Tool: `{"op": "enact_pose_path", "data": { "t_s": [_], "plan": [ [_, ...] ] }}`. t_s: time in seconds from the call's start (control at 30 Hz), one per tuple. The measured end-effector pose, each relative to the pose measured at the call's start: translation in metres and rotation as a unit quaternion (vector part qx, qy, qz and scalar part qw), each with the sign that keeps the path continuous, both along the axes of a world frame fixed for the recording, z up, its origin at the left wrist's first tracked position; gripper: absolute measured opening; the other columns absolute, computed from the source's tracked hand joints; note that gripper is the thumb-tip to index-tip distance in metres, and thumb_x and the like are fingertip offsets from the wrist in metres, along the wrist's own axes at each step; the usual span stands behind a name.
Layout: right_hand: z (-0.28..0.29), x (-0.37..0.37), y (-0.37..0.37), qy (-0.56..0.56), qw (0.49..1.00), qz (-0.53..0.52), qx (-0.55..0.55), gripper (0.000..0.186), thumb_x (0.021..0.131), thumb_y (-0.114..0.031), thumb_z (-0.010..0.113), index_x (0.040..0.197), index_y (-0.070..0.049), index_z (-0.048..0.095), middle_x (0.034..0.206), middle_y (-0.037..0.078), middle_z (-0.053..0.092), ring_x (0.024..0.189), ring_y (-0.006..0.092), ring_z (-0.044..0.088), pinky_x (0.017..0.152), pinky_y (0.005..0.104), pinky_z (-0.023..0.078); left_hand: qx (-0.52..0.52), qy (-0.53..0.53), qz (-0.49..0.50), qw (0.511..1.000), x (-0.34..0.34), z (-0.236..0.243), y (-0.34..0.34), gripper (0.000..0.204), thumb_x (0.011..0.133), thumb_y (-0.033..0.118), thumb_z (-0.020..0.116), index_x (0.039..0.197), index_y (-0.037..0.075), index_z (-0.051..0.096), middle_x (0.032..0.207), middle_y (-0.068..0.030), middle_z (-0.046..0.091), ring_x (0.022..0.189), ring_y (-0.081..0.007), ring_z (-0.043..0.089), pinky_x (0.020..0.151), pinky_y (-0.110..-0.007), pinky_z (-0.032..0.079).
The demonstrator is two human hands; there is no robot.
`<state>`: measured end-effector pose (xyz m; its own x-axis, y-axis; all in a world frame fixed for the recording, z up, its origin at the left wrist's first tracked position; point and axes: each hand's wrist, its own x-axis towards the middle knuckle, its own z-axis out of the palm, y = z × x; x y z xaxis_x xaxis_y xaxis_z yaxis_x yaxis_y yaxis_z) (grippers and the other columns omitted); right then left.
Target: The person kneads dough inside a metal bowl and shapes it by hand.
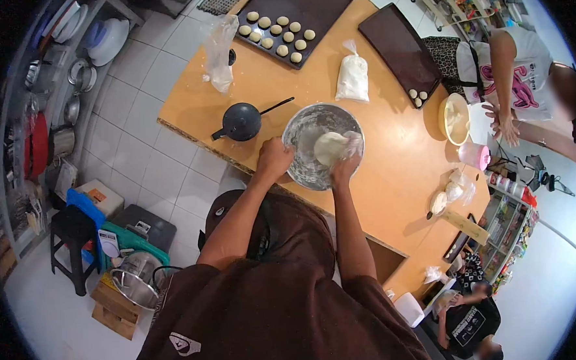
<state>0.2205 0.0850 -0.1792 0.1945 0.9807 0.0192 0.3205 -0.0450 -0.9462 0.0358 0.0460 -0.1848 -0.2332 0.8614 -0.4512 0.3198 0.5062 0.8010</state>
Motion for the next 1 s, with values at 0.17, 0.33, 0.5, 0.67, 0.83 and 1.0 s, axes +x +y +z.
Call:
{"op": "enact_pose_path", "data": {
  "t_s": [0.17,0.33,0.5,0.67,0.83,1.0],
  "plan": [
    [0.029,0.018,-0.025,-0.372,0.898,0.234,-0.015,0.041,0.093,-0.027,0.057,0.122,0.002,0.059,0.119,0.03,0.056,0.111,0.046,0.053,0.098,0.0509,0.041,0.017,0.029,-0.01,0.999,0.005,0.001,0.003,0.027,0.083,0.023,0.066,0.084,-0.004,0.067,0.081,-0.0274,0.066,0.085,-0.0455,0.065,0.078,-0.051,0.051],
    [0.036,-0.003,-0.006,-0.346,0.893,0.199,-0.209,0.044,0.09,-0.03,0.061,0.126,-0.004,0.057,0.123,0.028,0.056,0.114,0.044,0.053,0.098,0.0498,0.042,-0.03,0.038,-0.018,0.999,0.005,0.012,0.007,0.029,0.083,0.025,0.067,0.086,-0.004,0.068,0.084,-0.027,0.067,0.087,-0.0452,0.065,0.079,-0.051,0.051],
    [-0.01,-0.033,-0.02,-0.498,0.814,0.277,-0.117,0.059,0.086,-0.045,0.059,0.133,-0.009,0.052,0.14,0.023,0.046,0.128,0.0431,0.043,0.102,0.0664,0.03,-0.1,0.043,-0.06,0.992,0.002,0.015,0.014,0.031,0.083,0.025,0.067,0.087,-0.005,0.068,0.084,-0.0293,0.066,0.087,-0.0451,0.065,0.08,-0.051,0.052],
    [-0.032,-0.047,-0.023,-0.523,0.817,0.217,-0.111,0.058,0.084,-0.042,0.06,0.132,-0.009,0.054,0.139,0.024,0.048,0.133,0.0427,0.039,0.105,0.0643,0.027,-0.101,0.075,-0.097,0.987,-0.005,0.021,0.017,0.036,0.083,0.028,0.067,0.085,-0.007,0.068,0.083,-0.0305,0.065,0.085,-0.0459,0.065,0.078,-0.051,0.052],
    [-0.056,-0.049,-0.005,-0.47,0.843,0.151,-0.215,0.056,0.083,-0.041,0.059,0.128,-0.007,0.058,0.138,0.023,0.05,0.133,0.0401,0.04,0.107,0.0601,0.028,-0.105,0.024,-0.118,0.987,-0.008,0.018,0.021,0.037,0.082,0.029,0.066,0.084,-0.008,0.067,0.083,-0.0307,0.065,0.084,-0.0459,0.066,0.077,-0.05,0.052],
    [-0.053,-0.068,0.008,-0.49,0.853,-0.02,-0.177,0.052,0.083,-0.044,0.061,0.114,-0.002,0.065,0.097,0.025,0.069,0.092,0.0444,0.065,0.085,0.0512,0.049,-0.075,0.05,-0.081,0.993,-0.003,0.005,0.012,0.038,0.083,0.029,0.066,0.084,-0.009,0.066,0.081,-0.0309,0.065,0.083,-0.0464,0.065,0.077,-0.05,0.052]
  ]
}}
